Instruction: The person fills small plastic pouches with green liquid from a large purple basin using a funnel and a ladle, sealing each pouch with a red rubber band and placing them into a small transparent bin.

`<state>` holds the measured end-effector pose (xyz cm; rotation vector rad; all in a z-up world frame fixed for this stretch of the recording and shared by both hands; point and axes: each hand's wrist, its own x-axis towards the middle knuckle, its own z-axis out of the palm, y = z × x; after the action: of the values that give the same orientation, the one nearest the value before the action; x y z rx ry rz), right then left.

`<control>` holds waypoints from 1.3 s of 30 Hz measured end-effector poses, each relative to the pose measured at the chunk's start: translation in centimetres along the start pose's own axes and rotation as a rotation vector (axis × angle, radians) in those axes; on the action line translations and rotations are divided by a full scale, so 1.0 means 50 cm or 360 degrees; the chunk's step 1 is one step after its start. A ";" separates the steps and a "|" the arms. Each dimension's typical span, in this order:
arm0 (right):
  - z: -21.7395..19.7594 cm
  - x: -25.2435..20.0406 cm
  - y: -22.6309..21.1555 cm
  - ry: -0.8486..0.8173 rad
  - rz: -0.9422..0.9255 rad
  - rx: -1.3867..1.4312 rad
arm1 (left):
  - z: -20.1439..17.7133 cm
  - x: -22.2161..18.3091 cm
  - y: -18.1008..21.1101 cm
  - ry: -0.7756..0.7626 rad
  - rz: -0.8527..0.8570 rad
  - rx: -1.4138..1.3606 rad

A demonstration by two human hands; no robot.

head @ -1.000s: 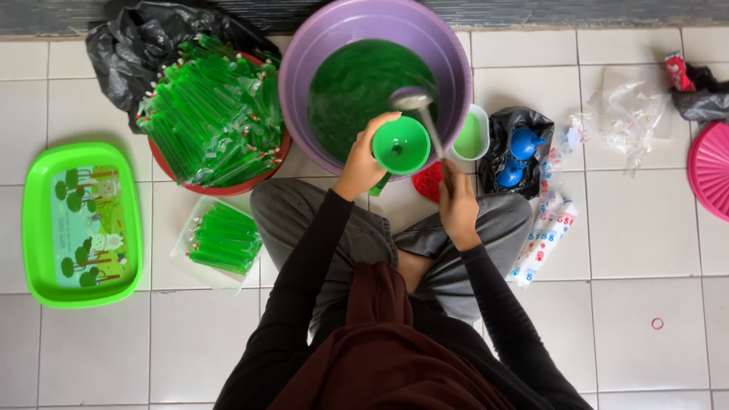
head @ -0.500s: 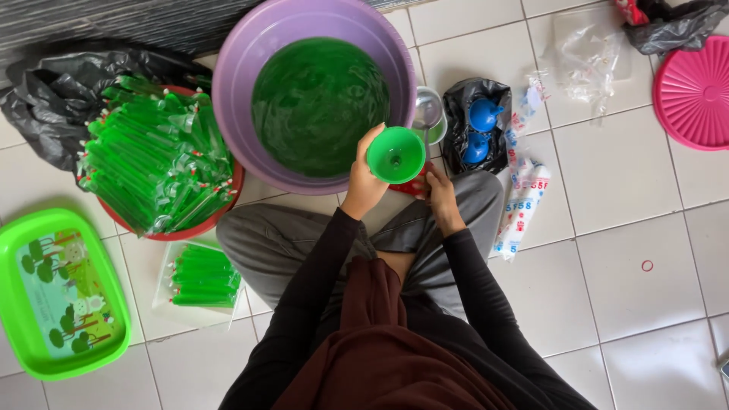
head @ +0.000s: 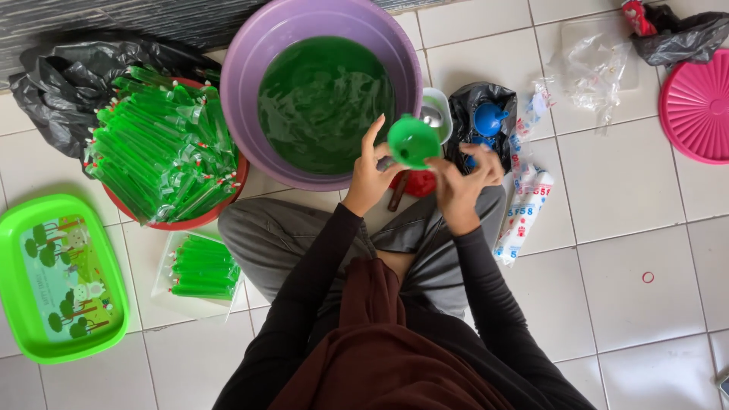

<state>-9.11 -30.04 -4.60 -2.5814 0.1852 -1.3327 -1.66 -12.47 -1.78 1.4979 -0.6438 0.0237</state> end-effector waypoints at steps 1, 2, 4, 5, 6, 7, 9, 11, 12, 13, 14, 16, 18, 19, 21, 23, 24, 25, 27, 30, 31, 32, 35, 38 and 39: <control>-0.002 0.012 0.012 0.0003 0.0012 -0.0035 | 0.001 -0.002 -0.016 0.0000 -0.0023 -0.0003; -0.003 0.023 0.025 0.0006 0.0025 -0.0071 | 0.002 -0.004 -0.034 0.0000 -0.0047 -0.0006; -0.011 0.033 0.062 -0.0057 0.0088 -0.0056 | 0.002 -0.010 -0.040 0.0049 -0.0069 0.0061; -0.009 0.043 0.081 -0.0105 0.0148 -0.0034 | 0.000 -0.005 -0.046 0.0101 -0.0077 0.0135; 0.015 0.030 0.108 -0.0098 0.0144 -0.0038 | 0.003 -0.003 -0.046 0.0100 -0.0068 0.0131; 0.038 0.013 0.133 -0.0131 0.0202 -0.0125 | 0.004 -0.007 -0.045 0.0149 -0.0083 0.0135; 0.082 -0.025 0.166 -0.0172 0.0260 -0.0210 | 0.006 -0.011 -0.038 0.0200 -0.0105 0.0139; 0.127 -0.058 0.187 -0.0279 0.0295 -0.0450 | 0.010 -0.004 -0.029 0.0261 -0.0079 0.0258; 0.147 -0.080 0.196 -0.0276 0.0291 -0.0449 | 0.008 0.002 -0.021 0.0265 -0.0075 0.0258; 0.168 -0.103 0.202 -0.0407 0.0343 -0.0462 | 0.004 0.006 -0.013 0.0251 -0.0069 0.0322; 0.188 -0.127 0.208 -0.0538 0.0395 -0.0474 | 0.000 0.009 -0.004 0.0238 -0.0064 0.0385; 0.189 -0.129 0.186 -0.0659 0.0449 -0.0398 | -0.008 0.013 -0.006 0.0222 -0.0073 0.0321; 0.183 -0.116 0.160 -0.0767 0.0501 -0.0326 | -0.017 0.022 -0.005 0.0204 -0.0069 0.0253; 0.176 -0.104 0.144 -0.0748 0.0552 -0.0159 | -0.023 0.027 -0.001 0.0155 -0.0025 0.0235; 0.138 -0.053 0.092 -0.0723 0.0590 0.0012 | -0.033 0.038 0.014 0.0115 0.0029 0.0218; 0.073 0.018 0.015 -0.0719 0.0561 0.0760 | -0.046 0.046 0.039 0.0053 0.0146 0.0187; 0.053 0.053 -0.004 -0.0721 0.0550 0.0768 | -0.053 0.058 0.054 0.0063 0.0150 0.0193; 0.032 0.086 -0.026 -0.0715 0.0407 0.1003 | -0.061 0.067 0.070 0.0003 0.0240 0.0120; 0.001 0.144 -0.061 -0.0702 0.0242 0.1244 | -0.074 0.079 0.099 -0.0047 0.0343 0.0055; -0.027 0.215 -0.101 -0.0832 -0.0014 0.1400 | -0.090 0.091 0.132 -0.0181 0.0421 -0.0140; -0.034 0.230 -0.115 -0.0938 -0.0006 0.1564 | -0.097 0.092 0.137 -0.0218 0.0487 -0.0100; -0.040 0.246 -0.129 -0.1046 0.0002 0.1727 | -0.104 0.093 0.143 -0.0254 0.0553 -0.0060; -0.009 0.229 -0.121 -0.1061 -0.0111 0.1838 | -0.124 0.089 0.187 -0.0262 0.0638 0.0008; -0.085 0.276 -0.196 -0.1119 -0.0156 0.1675 | -0.163 0.059 0.216 -0.0438 0.0327 -0.0051; -0.079 0.268 -0.199 -0.1117 -0.0160 0.1674 | -0.176 0.048 0.198 -0.0437 0.0330 -0.0050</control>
<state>-4.52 -23.92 10.74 -1.9260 -0.6021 -0.2726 -0.28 -4.19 8.75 1.4106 -1.0152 -0.0332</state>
